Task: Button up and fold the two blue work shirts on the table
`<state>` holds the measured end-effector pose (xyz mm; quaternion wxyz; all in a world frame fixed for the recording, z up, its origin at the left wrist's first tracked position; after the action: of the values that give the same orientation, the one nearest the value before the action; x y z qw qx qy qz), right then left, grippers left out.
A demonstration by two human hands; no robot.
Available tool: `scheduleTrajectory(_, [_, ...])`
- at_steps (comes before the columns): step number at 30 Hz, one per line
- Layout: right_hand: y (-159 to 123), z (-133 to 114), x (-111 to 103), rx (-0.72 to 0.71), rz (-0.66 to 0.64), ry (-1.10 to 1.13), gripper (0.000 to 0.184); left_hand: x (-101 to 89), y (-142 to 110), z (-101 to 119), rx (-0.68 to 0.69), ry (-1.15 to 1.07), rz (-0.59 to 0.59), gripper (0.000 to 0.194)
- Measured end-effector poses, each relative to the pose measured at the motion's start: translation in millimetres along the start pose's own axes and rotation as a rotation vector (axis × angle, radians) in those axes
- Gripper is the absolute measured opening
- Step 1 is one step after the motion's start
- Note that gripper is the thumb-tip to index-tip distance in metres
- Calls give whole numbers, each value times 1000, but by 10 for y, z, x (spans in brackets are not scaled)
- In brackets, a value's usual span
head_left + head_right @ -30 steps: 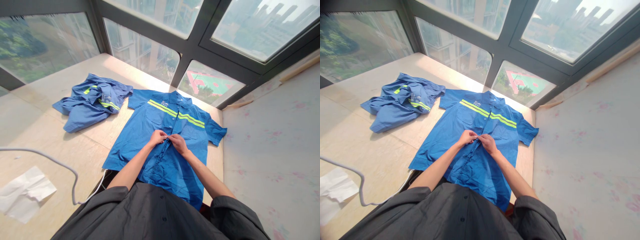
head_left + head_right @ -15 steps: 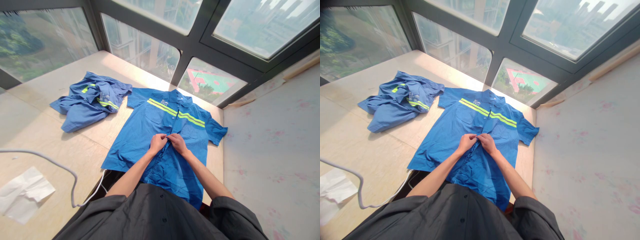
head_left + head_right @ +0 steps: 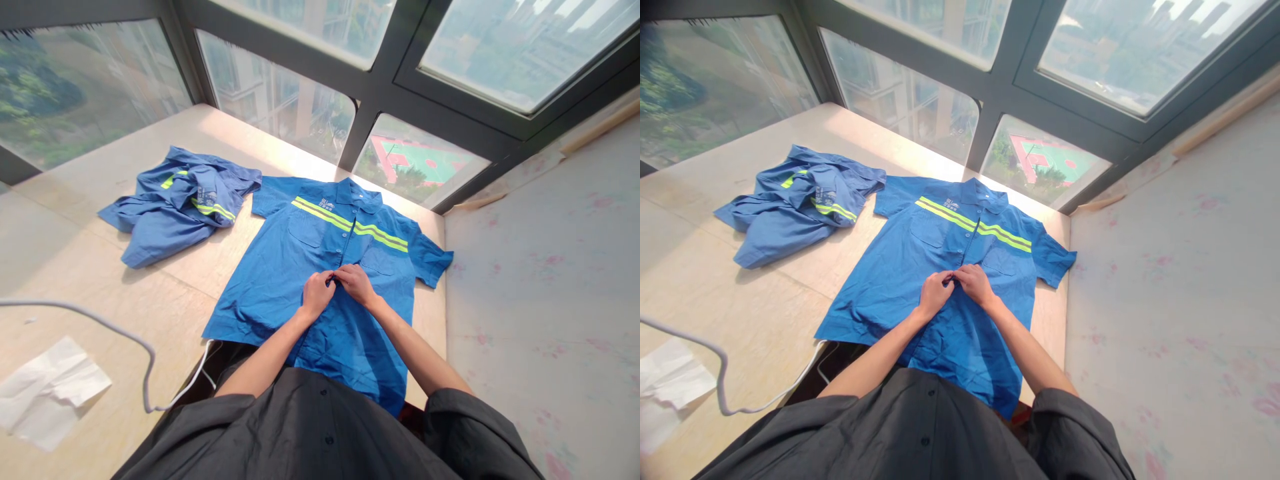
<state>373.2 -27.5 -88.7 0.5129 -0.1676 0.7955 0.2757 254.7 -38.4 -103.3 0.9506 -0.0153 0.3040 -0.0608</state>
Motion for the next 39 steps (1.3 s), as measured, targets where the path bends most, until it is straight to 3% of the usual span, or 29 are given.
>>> scheduleTrajectory(8, [19, 6, 0, -54, -27, -31, 23, -59, 39, 6, 38, -8, 5, 29])
scheduleTrajectory(13, [-22, 19, 11, -121, -3, -39, 24, -70, 148, 32, 39, 57, -115, 32])
scheduleTrajectory(18, [-41, 33, 11, -163, -17, -14, 28, -71, 252, 53, -12, 153, -186, 29])
scheduleTrajectory(22, [-6, -11, -5, -230, -71, -43, 30, -61, 353, 7, -63, 107, -229, 24])
scheduleTrajectory(31, [75, -38, 12, -227, -144, -131, 29, -53, 406, -110, -152, -14, -212, 15])
scheduleTrajectory(39, [-20, -64, -111, -188, 14, -60, 33, -59, 411, -151, -178, -124, -194, 12])
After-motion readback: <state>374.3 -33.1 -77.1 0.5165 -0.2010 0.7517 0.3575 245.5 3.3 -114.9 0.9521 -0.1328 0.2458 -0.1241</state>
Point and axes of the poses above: each hand's wrist, its own y-axis towards the middle knuckle, its own x-axis out of the palm, z = x × y, the point moved 8 cm from there along y, towards the middle knuckle, and after that the axes turned 2 degrees about y, right-handed, at the moved point
